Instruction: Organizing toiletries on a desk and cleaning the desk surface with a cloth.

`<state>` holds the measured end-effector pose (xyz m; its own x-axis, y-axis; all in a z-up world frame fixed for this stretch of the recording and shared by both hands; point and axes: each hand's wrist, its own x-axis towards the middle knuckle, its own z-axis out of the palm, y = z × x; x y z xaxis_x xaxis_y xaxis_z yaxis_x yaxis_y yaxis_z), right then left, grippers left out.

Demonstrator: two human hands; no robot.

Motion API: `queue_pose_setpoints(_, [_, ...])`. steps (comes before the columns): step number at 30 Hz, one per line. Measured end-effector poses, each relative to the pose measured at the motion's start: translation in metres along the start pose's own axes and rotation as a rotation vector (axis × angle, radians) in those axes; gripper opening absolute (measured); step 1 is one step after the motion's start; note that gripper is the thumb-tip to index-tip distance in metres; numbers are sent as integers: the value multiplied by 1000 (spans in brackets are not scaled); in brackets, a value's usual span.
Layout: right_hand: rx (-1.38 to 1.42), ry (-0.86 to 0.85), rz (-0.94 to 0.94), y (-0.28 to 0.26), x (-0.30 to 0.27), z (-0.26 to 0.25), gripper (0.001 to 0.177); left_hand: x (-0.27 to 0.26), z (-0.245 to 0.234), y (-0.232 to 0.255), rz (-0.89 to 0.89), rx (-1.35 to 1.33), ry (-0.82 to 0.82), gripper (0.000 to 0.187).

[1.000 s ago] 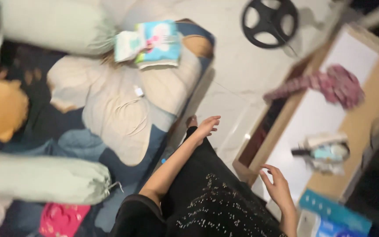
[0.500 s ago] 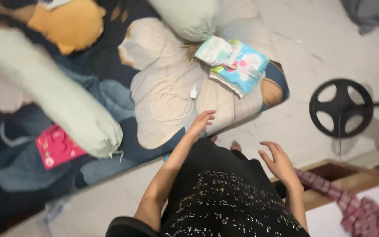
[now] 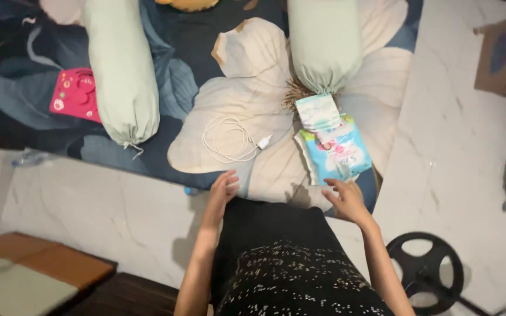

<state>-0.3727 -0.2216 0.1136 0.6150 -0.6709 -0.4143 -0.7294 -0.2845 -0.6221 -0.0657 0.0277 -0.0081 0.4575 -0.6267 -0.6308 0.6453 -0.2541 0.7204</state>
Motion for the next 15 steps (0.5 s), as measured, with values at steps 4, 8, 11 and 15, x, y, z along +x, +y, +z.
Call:
queue_pose_setpoints(4, [347,-26,-14,83,89,-7,45,-52,45,-9,-112,-102,86,43])
queue_pose_setpoints(8, [841,-75,170,112,196,-10,52,-89,75,-9,-10,-162,156,45])
queue_pose_setpoints(11, [944,-2,299,123,275,2,66,-116,109,31,49,-135,247,45])
queue_pose_setpoints(15, [451,294,300,145,342,29,94,-184,189,157,470,72,200,33])
